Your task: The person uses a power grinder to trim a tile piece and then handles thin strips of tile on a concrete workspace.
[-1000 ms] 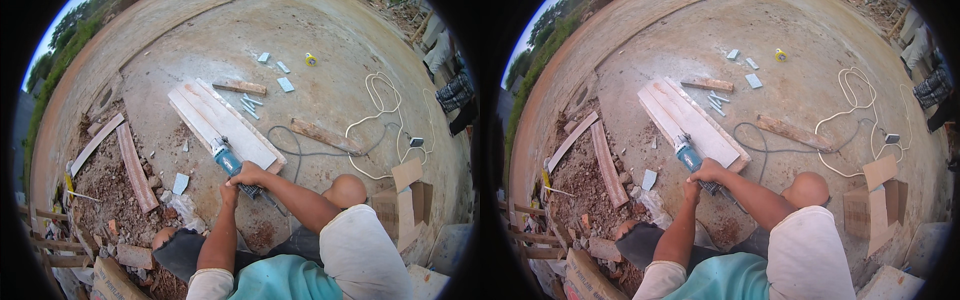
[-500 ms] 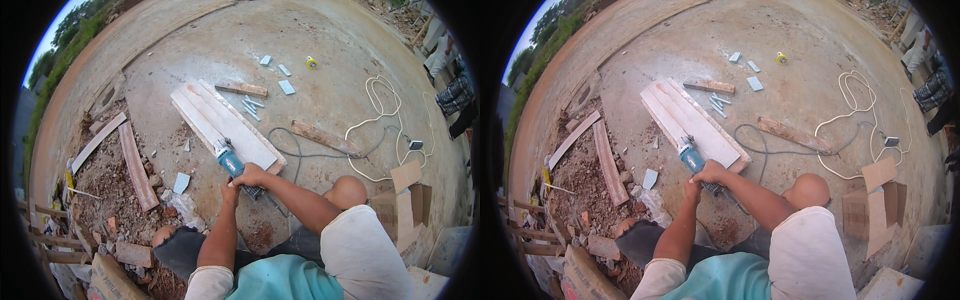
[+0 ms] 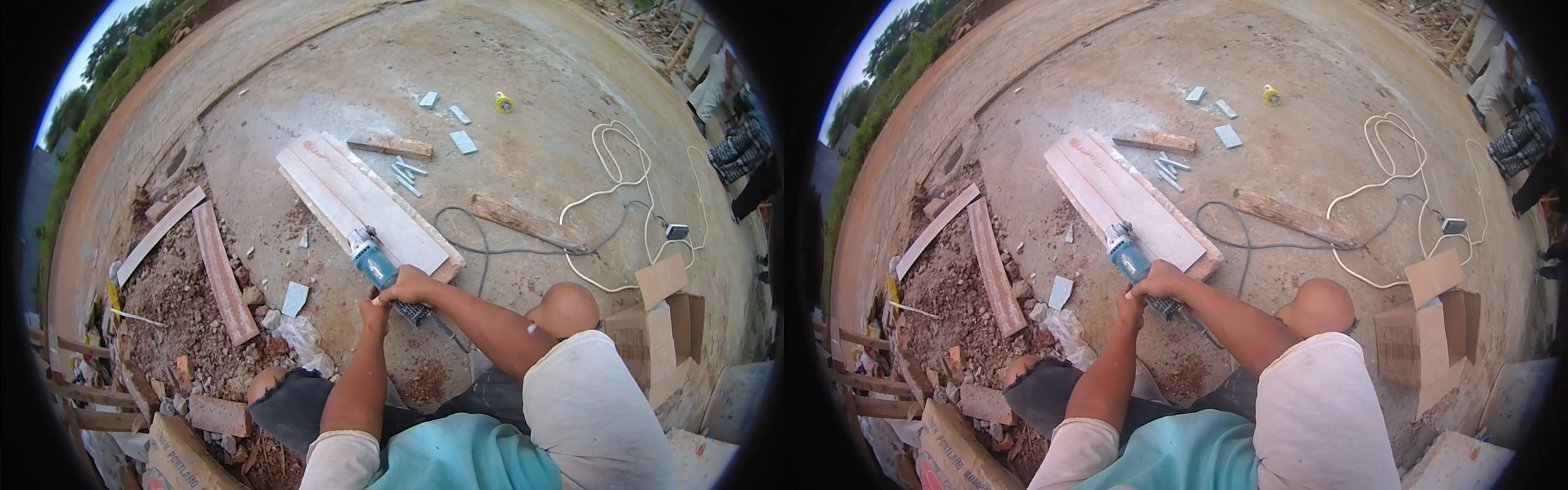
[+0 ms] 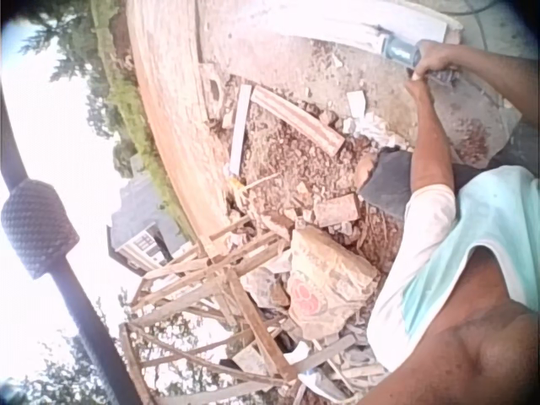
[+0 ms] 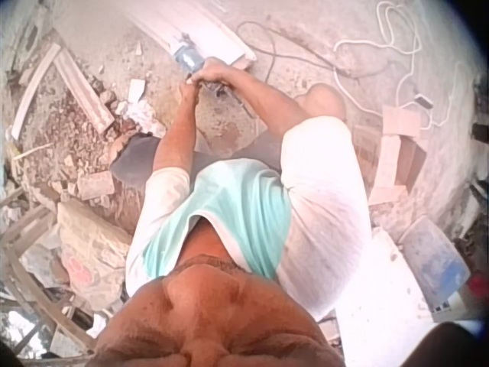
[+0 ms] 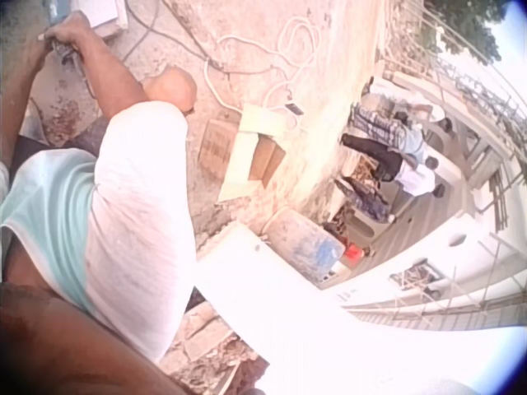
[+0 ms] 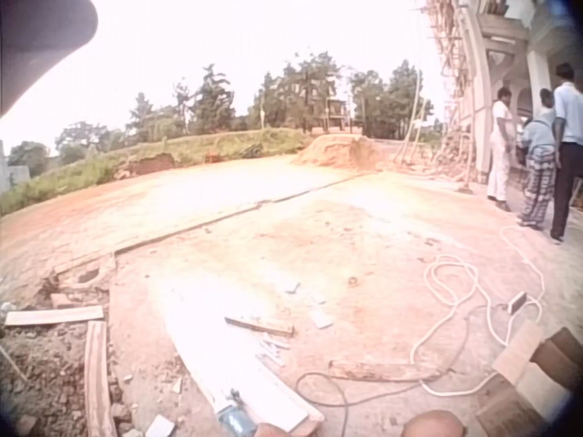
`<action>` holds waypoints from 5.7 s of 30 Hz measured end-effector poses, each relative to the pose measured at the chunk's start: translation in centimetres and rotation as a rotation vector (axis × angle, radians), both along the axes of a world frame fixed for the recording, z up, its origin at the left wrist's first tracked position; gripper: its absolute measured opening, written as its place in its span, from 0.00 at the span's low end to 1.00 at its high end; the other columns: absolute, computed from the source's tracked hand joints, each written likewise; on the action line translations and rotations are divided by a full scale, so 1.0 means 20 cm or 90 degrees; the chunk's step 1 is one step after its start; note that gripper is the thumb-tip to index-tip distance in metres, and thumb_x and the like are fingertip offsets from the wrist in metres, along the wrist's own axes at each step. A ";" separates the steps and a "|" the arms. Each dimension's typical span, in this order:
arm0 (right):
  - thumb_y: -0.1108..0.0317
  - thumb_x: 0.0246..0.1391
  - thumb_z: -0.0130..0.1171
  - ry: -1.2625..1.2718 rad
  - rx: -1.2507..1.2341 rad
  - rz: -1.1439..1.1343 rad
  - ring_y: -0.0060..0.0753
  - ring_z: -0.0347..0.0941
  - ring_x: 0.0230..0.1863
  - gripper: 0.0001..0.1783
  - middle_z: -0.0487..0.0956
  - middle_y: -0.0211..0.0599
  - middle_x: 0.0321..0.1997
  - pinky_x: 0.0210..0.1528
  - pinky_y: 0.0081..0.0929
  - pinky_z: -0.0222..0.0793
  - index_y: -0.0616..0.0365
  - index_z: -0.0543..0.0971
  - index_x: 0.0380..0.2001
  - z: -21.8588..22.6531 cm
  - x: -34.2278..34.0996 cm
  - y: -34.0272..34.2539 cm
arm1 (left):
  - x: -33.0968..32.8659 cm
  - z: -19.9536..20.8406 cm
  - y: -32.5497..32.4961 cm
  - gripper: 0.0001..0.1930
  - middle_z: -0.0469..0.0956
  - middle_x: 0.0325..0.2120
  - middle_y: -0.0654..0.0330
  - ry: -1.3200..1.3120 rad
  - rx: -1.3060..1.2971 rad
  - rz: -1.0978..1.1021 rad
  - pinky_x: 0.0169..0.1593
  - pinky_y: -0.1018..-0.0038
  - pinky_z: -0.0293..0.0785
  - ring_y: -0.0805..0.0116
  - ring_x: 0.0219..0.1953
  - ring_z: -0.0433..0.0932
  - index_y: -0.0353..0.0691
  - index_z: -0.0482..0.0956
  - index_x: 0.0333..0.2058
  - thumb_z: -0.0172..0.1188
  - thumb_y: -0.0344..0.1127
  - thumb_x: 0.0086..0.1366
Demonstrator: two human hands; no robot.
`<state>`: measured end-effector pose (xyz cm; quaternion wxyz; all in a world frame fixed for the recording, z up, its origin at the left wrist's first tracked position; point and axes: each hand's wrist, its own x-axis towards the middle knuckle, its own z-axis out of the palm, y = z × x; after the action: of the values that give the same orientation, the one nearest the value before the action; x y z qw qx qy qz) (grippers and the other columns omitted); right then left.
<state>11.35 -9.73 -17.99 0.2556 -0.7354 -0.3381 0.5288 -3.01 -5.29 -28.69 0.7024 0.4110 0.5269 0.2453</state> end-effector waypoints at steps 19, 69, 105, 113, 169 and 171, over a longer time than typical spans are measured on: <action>0.48 0.25 0.74 0.024 0.010 0.004 0.44 0.77 0.39 0.41 0.79 0.57 0.39 0.43 0.30 0.71 0.77 0.78 0.35 -0.01 0.00 -0.08 | 0.00 -0.06 0.02 0.27 0.75 0.47 0.47 -0.031 0.007 -0.013 0.46 0.72 0.76 0.63 0.44 0.78 0.21 0.62 0.57 0.57 0.20 0.59; 0.46 0.24 0.74 -0.016 -0.005 0.021 0.44 0.78 0.39 0.42 0.79 0.58 0.37 0.42 0.30 0.71 0.78 0.78 0.34 0.00 -0.02 -0.22 | 0.01 -0.10 0.01 0.24 0.76 0.47 0.50 -0.053 -0.016 0.007 0.42 0.71 0.77 0.63 0.42 0.79 0.23 0.65 0.56 0.57 0.24 0.63; 0.47 0.25 0.74 -0.020 -0.009 0.033 0.44 0.78 0.40 0.37 0.80 0.55 0.38 0.43 0.31 0.72 0.71 0.80 0.32 -0.02 -0.04 -0.33 | 0.01 -0.12 0.01 0.26 0.75 0.49 0.51 -0.017 0.000 -0.003 0.48 0.71 0.75 0.64 0.46 0.76 0.26 0.66 0.56 0.63 0.28 0.61; 0.46 0.24 0.74 -0.033 -0.020 0.028 0.45 0.78 0.40 0.39 0.80 0.56 0.38 0.43 0.32 0.72 0.72 0.79 0.33 -0.03 -0.04 -0.35 | 0.01 -0.13 0.00 0.25 0.75 0.50 0.52 -0.074 -0.019 0.020 0.47 0.72 0.75 0.65 0.46 0.77 0.28 0.66 0.57 0.61 0.26 0.62; 0.43 0.25 0.74 -0.029 -0.057 0.048 0.50 0.78 0.43 0.40 0.79 0.59 0.41 0.46 0.35 0.72 0.71 0.79 0.34 0.03 -0.04 -0.51 | 0.02 -0.09 -0.01 0.29 0.76 0.46 0.57 -0.068 -0.065 0.085 0.39 0.78 0.74 0.71 0.40 0.77 0.31 0.64 0.60 0.57 0.22 0.59; 0.44 0.25 0.74 -0.038 -0.048 0.048 0.49 0.78 0.42 0.39 0.80 0.58 0.40 0.46 0.35 0.72 0.70 0.80 0.33 0.01 -0.04 -0.51 | 0.01 -0.11 -0.01 0.30 0.76 0.47 0.56 -0.077 -0.064 0.088 0.38 0.78 0.73 0.70 0.40 0.77 0.30 0.63 0.61 0.57 0.21 0.58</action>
<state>10.52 -20.00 -17.76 0.1975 -0.7464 -0.3530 0.5284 -2.72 -5.48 -30.85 0.7339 0.3226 0.5225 0.2904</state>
